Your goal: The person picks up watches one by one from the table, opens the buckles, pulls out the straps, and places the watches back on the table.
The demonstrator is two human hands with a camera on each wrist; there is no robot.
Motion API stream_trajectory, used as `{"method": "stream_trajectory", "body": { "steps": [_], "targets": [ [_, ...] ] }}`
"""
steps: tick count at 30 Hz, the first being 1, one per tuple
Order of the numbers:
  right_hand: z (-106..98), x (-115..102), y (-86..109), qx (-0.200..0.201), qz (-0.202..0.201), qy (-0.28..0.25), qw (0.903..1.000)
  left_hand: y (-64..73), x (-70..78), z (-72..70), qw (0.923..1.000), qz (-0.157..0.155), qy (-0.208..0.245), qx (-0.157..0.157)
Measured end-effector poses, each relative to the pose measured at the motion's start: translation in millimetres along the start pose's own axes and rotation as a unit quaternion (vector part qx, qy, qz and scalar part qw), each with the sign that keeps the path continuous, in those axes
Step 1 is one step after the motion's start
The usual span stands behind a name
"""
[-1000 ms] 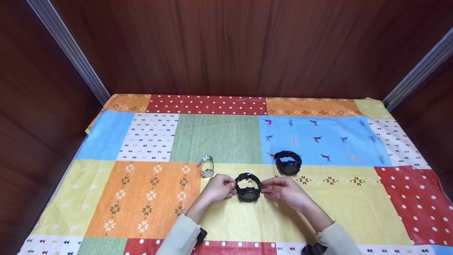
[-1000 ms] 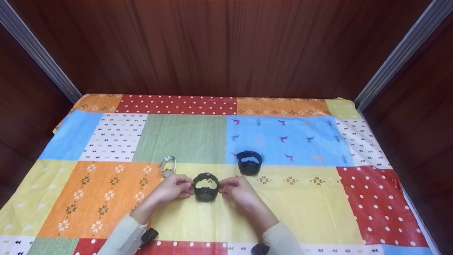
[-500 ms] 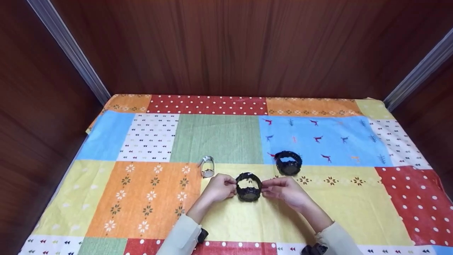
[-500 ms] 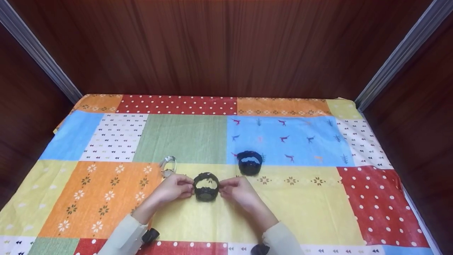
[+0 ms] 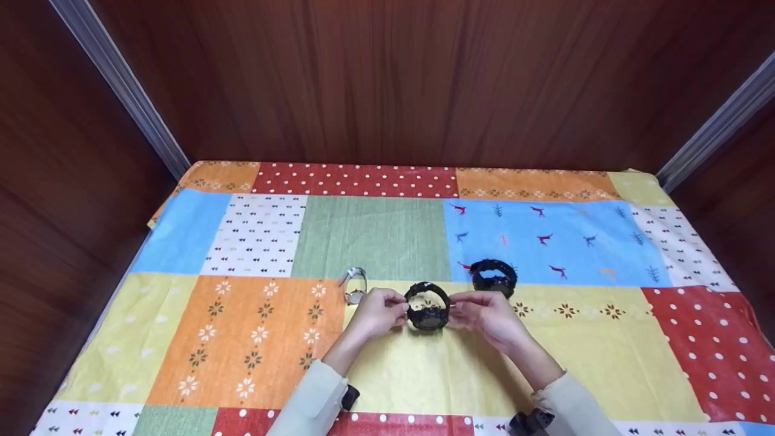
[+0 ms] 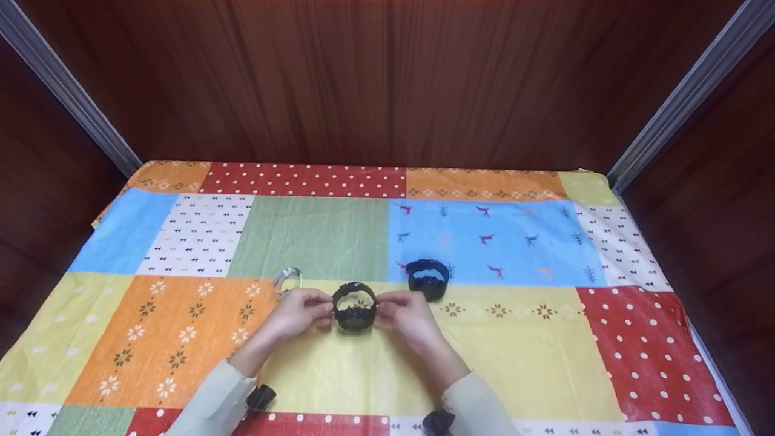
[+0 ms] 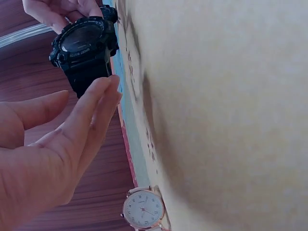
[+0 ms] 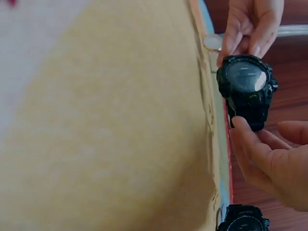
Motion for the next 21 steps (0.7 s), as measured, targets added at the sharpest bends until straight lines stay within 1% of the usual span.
{"method": "stream_trajectory", "body": {
  "steps": [4,6,10,15,21],
  "targets": [
    [1,-6,-3.3,0.024,-0.010,-0.009,0.9996,-2.2,7.5,-4.0,0.9990,0.022,-0.012,0.038],
    [1,-9,-4.8,0.031,-0.013,-0.018,0.9993,-3.2,10.3,-5.4,0.9981,0.027,-0.008,0.054],
    [3,-16,-6.5,0.035,-0.017,-0.036,0.9986,-5.3,13.6,-7.7,0.9963,0.022,0.024,0.080],
    [5,-25,-7.9,0.047,-0.026,-0.047,0.9974,-6.8,18.4,-11.5,0.9924,0.013,0.071,0.100],
    [7,-31,-8.6,0.073,-0.036,-0.039,0.9959,-7.0,23.1,-15.3,0.9885,0.015,0.104,0.109]
  ]
}}
Point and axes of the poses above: each hand's wrist, its own y-axis away from the middle knuckle, its own z-axis out of the palm, x = y × z, the point moved 6 cm from there along -y, towards the middle knuckle, and after that the axes turned 7 degrees about x, right-handed, at the moved point
